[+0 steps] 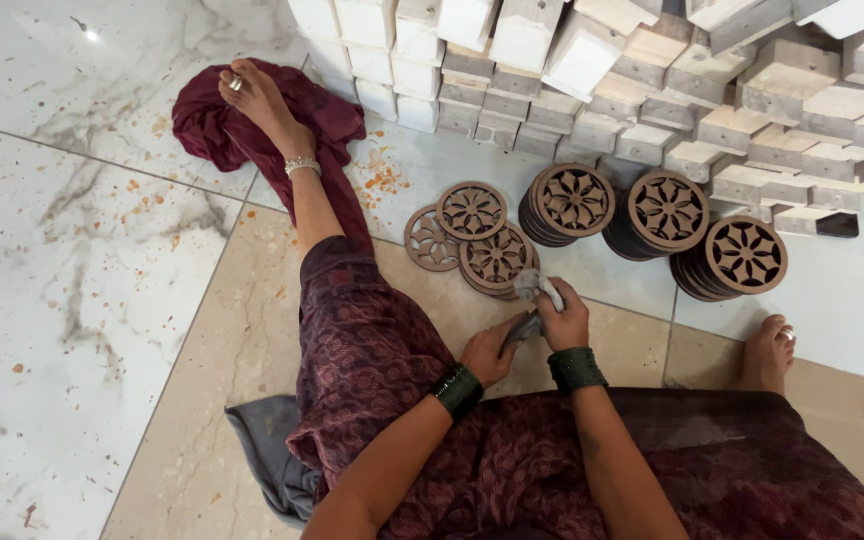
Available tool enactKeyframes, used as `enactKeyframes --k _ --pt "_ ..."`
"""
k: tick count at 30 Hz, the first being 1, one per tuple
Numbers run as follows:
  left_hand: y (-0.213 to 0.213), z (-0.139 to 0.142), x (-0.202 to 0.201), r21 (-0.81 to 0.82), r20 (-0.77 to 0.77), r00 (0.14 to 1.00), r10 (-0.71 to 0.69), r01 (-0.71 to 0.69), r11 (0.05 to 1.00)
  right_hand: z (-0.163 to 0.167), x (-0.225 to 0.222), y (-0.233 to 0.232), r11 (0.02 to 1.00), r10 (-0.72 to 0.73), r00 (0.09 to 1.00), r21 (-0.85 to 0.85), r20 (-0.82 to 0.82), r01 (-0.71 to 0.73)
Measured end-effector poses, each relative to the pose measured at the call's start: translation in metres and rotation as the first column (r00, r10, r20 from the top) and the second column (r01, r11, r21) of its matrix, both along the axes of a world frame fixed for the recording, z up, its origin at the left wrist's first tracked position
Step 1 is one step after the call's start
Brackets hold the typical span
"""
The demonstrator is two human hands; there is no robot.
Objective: The person sits on the floor and wipes carved decorative wooden discs with a cloth, handling one piece at a time and setting cleaned pieces aside near a stack of similar pieces.
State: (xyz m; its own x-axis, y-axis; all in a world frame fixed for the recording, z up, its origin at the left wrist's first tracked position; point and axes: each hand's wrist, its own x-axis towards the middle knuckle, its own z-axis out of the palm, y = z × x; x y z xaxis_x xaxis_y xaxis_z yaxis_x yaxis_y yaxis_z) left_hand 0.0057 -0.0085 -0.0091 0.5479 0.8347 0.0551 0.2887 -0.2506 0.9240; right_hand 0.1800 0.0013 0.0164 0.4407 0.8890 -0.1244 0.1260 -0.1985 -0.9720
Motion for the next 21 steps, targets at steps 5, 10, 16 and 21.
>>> enactKeyframes --k 5,10,16,21 --pt "-0.004 -0.001 -0.004 0.054 0.01 1.0 0.026 -0.027 0.998 0.007 -0.004 -0.002 0.978 0.059 0.95 0.174 0.308 -0.117" --pt "0.004 -0.004 -0.007 0.078 -0.027 0.992 0.121 -0.118 0.99 0.033 -0.024 -0.001 0.948 0.207 0.802 0.089 0.561 -0.307" --pt "0.007 0.006 -0.005 0.081 -0.017 0.994 0.108 -0.106 0.991 0.025 -0.017 0.003 0.965 0.134 0.91 0.156 0.392 -0.209" --pt "0.006 0.015 -0.006 0.036 0.046 0.997 0.067 -0.068 0.997 0.018 -0.007 -0.001 0.984 0.062 0.938 0.135 0.341 -0.115"
